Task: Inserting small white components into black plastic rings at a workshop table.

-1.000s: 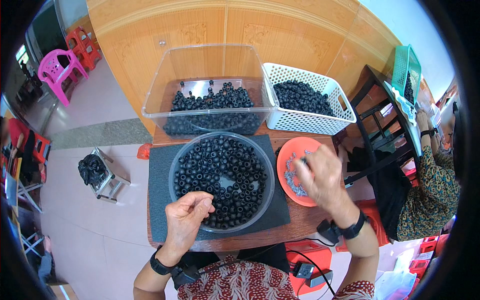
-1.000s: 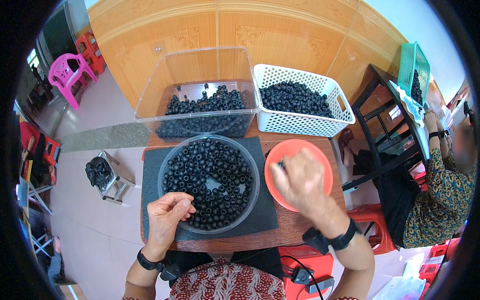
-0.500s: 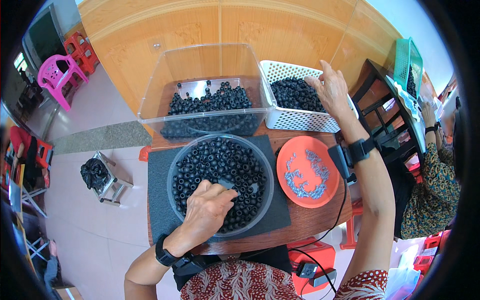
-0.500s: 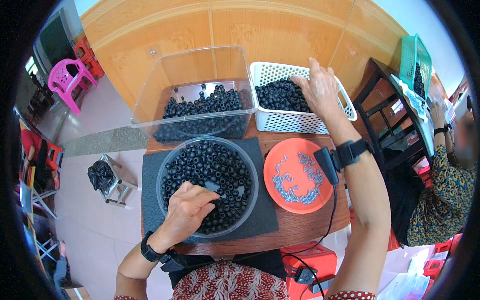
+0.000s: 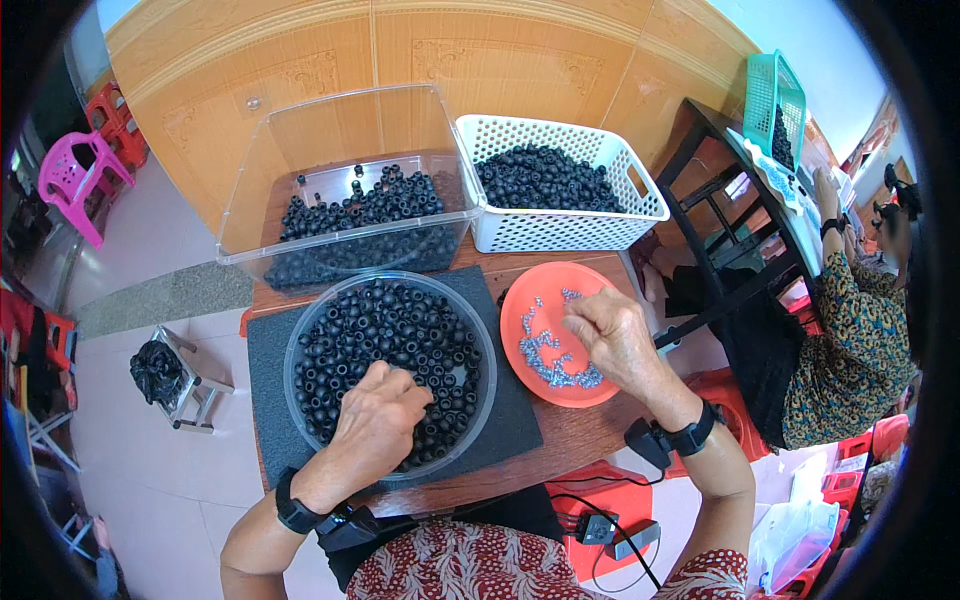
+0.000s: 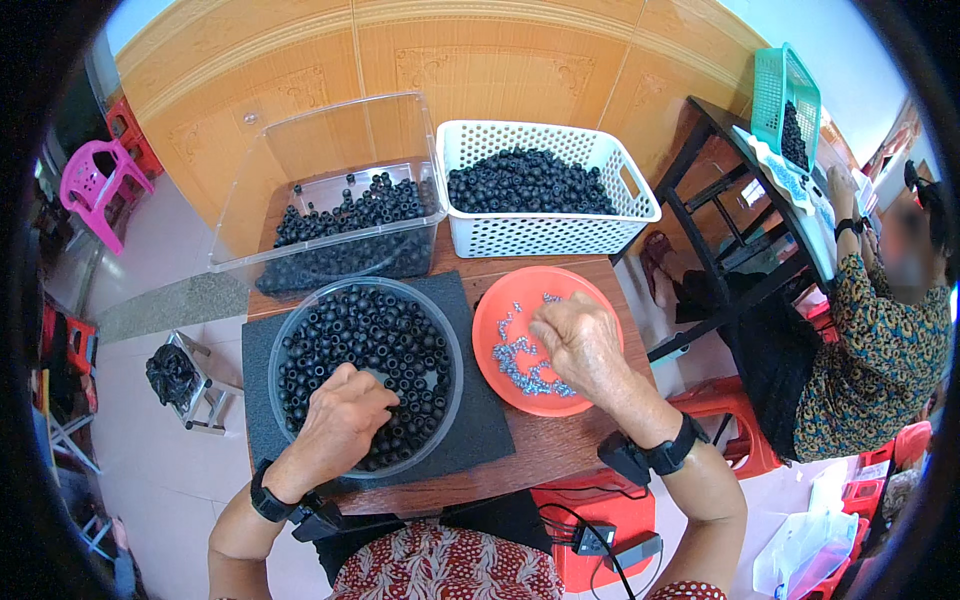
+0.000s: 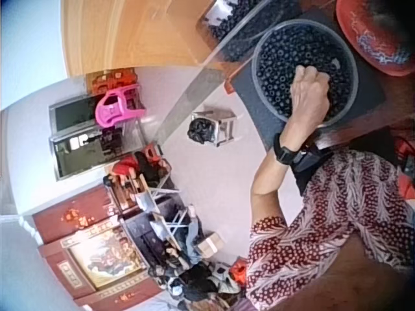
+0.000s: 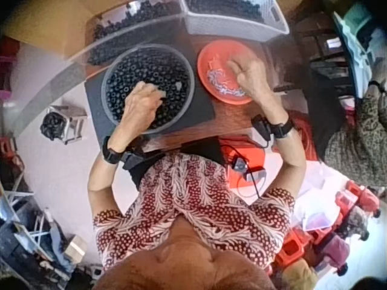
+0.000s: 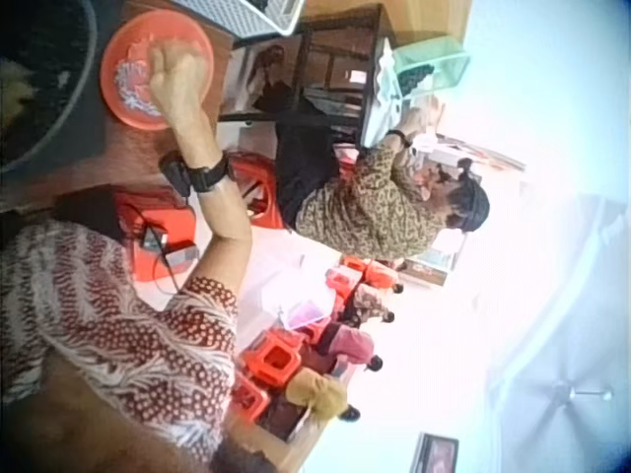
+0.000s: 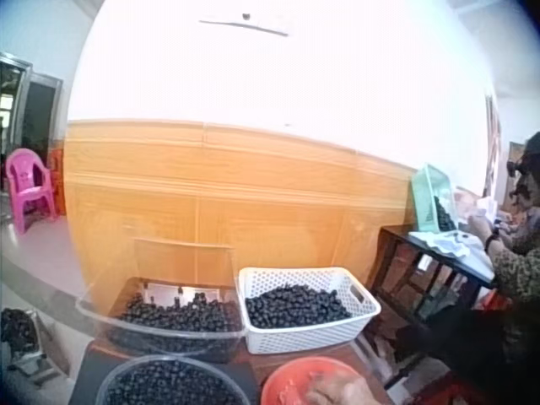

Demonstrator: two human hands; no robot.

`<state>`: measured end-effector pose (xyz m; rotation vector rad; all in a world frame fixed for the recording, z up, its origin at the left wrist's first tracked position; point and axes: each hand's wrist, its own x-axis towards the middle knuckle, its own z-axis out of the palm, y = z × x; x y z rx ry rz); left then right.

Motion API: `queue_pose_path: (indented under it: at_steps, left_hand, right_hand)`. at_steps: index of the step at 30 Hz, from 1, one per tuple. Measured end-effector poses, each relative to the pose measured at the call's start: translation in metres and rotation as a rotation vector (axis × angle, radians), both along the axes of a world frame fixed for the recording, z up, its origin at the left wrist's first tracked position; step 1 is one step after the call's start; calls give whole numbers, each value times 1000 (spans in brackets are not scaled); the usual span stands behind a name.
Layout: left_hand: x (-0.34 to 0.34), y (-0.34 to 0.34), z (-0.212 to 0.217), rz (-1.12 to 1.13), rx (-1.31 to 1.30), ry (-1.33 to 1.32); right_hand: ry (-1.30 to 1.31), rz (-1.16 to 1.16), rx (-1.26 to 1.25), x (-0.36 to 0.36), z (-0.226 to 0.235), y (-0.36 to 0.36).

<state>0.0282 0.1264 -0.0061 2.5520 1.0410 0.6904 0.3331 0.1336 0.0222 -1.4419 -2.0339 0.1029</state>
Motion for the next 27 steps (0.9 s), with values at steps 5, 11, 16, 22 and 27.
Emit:
queue_pose_path:
  at_steps: [5, 11, 16, 22, 27]
  left_hand:
    - [-9, 2, 6, 149, -30, -155]
    - [-13, -4, -1, 125, -42, -76]
    - [-10, -6, -2, 60, -16, -66]
    - [-12, -6, -5, 59, -51, -61]
    - [-15, -6, -8, 79, -25, -130]
  right_hand:
    - [78, 68, -69, -13, -6, -17]
    - [120, 319, 40, -64, -16, -20]
    - [36, 367, 38, -93, -33, -6]
    - [-12, 293, 110, -123, -35, 10]
    - [-217, 271, 178, -134, -47, 18]
